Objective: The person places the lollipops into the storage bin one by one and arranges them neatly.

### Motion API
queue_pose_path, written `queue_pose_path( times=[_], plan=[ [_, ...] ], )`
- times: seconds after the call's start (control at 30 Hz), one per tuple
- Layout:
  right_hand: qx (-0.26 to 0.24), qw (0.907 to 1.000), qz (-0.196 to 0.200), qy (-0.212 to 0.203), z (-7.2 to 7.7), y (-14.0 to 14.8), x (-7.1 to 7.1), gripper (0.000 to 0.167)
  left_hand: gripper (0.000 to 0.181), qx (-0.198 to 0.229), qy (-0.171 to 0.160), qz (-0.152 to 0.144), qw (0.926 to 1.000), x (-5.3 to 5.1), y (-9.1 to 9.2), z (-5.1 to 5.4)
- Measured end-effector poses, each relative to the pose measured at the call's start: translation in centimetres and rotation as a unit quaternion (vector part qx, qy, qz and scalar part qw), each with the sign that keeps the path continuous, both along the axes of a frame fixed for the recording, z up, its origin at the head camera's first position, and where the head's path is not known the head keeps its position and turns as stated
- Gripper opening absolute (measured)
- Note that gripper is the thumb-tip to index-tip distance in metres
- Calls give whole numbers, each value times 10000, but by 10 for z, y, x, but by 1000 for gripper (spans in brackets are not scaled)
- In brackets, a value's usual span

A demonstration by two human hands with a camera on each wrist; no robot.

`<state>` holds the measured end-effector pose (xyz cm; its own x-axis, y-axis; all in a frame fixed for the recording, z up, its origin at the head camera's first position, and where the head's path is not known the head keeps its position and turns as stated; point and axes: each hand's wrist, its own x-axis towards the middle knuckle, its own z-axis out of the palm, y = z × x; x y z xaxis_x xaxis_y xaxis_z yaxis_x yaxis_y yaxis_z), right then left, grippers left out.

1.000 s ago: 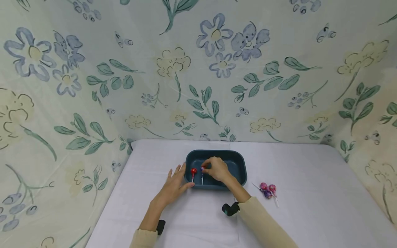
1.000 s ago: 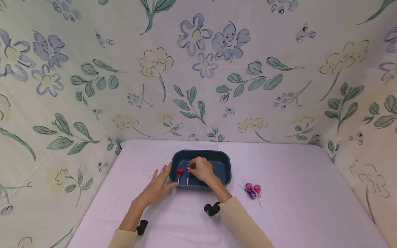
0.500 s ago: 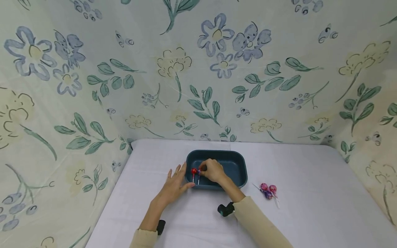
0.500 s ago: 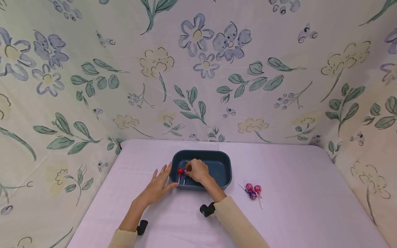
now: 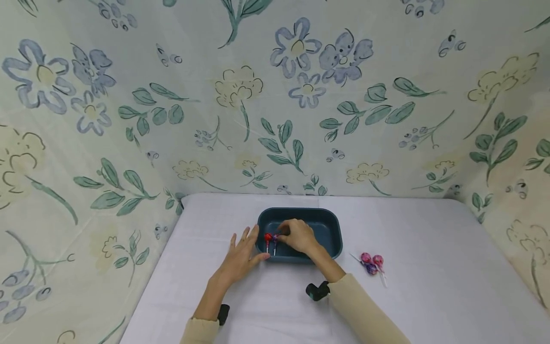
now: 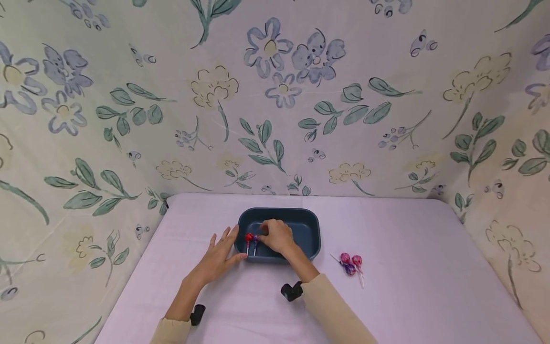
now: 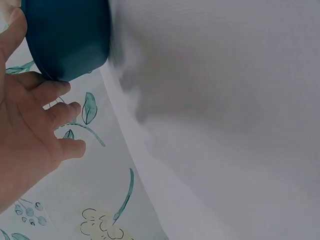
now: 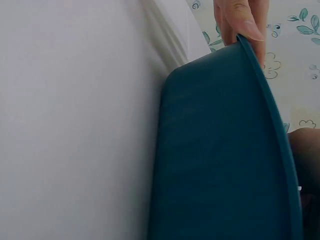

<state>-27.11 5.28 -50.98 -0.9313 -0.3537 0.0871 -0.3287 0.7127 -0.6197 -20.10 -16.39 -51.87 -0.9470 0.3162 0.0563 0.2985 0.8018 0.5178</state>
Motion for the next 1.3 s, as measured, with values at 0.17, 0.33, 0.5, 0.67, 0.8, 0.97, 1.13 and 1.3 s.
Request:
queue_pose_path(
  times=[0.17,0.33,0.5,0.67,0.8,0.97,1.13,1.3],
  plan=[
    [-185,9983,-489,240,13,27,10,36,91,64,4,8,10000,-1,0,-1],
    [-762,9891,-953,826,22,81,19,38,90,124,78,4,9999,0,0,-2],
    [-850,9770,-1592,1138,16,143,37,39,90,122,62,56,9999,2,-3,-3],
    [-169,9737,-2023,1034,3,196,56,34,90,217,142,101,9996,5,-6,-2],
    [413,9762,-1981,776,-8,226,68,33,90,262,200,24,9995,6,-7,-4],
    [466,9853,-1620,263,-21,242,76,33,90,261,141,-7,9996,6,-7,-5],
    [429,9881,-1475,-28,-26,240,80,31,91,264,89,-47,9996,5,-5,-5],
    [528,9872,-1500,-60,-25,239,84,27,91,246,56,-98,9996,3,-3,-4]
  ],
)
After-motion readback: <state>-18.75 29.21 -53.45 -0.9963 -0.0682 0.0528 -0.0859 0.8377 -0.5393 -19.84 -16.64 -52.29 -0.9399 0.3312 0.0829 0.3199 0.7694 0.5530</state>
